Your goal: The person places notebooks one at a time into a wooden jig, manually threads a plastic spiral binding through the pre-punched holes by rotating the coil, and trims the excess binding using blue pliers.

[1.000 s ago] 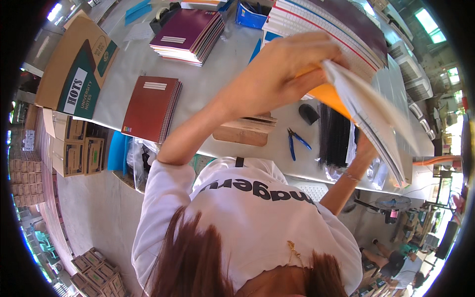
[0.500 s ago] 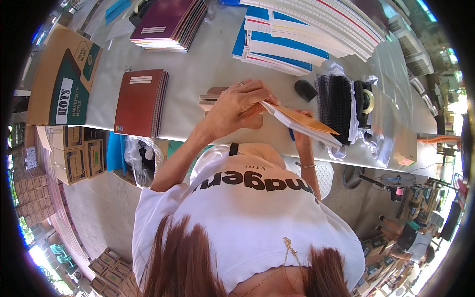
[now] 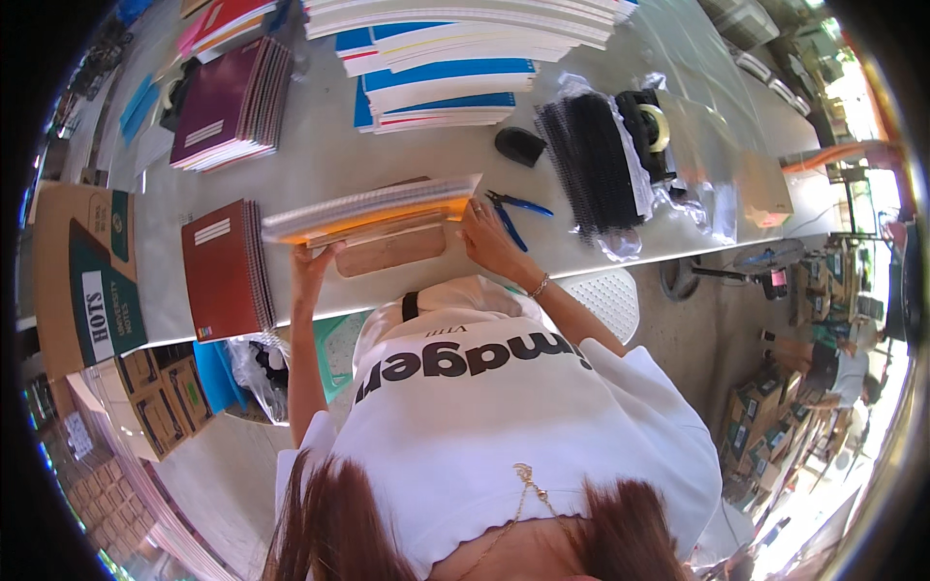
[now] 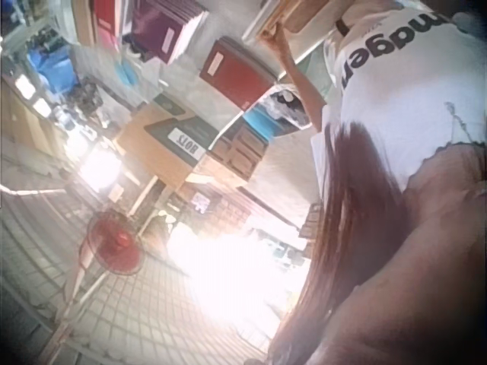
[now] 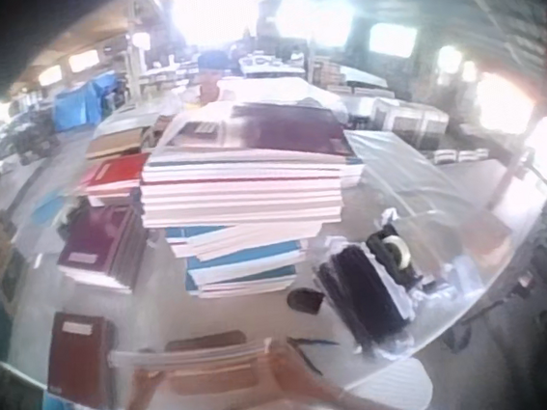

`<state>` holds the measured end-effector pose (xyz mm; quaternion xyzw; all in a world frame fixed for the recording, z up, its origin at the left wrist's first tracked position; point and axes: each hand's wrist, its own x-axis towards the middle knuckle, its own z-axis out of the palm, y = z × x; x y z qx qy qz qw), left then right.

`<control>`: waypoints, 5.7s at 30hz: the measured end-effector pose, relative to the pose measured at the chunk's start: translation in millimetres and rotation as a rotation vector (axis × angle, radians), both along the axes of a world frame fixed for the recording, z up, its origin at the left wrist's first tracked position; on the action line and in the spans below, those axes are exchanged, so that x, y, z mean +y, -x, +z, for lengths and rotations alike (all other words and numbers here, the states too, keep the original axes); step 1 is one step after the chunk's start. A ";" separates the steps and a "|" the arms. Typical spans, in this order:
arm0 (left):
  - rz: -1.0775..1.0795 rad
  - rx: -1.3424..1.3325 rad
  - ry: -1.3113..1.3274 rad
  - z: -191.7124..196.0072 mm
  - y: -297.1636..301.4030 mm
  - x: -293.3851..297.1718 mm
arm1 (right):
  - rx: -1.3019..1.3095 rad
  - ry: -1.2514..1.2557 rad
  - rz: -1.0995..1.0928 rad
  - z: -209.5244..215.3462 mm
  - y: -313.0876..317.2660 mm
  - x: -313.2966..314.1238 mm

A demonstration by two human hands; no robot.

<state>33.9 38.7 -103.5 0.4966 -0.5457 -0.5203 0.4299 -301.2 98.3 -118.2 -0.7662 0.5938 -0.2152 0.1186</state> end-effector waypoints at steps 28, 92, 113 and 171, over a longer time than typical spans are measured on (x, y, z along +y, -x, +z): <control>0.346 0.447 0.268 88.3 27.1 -42.3 | -0.195 -0.008 -0.940 44.9 210.1 43.4; 0.014 -0.703 0.869 120.1 165.6 1.1 | -0.501 0.011 0.069 177.2 9.8 -20.8; -0.011 -0.708 0.980 102.0 150.1 17.6 | -0.136 0.013 0.271 192.9 14.5 -14.2; -0.419 -0.531 0.896 117.3 129.0 3.4 | -0.046 -0.178 -0.081 24.0 96.2 -85.4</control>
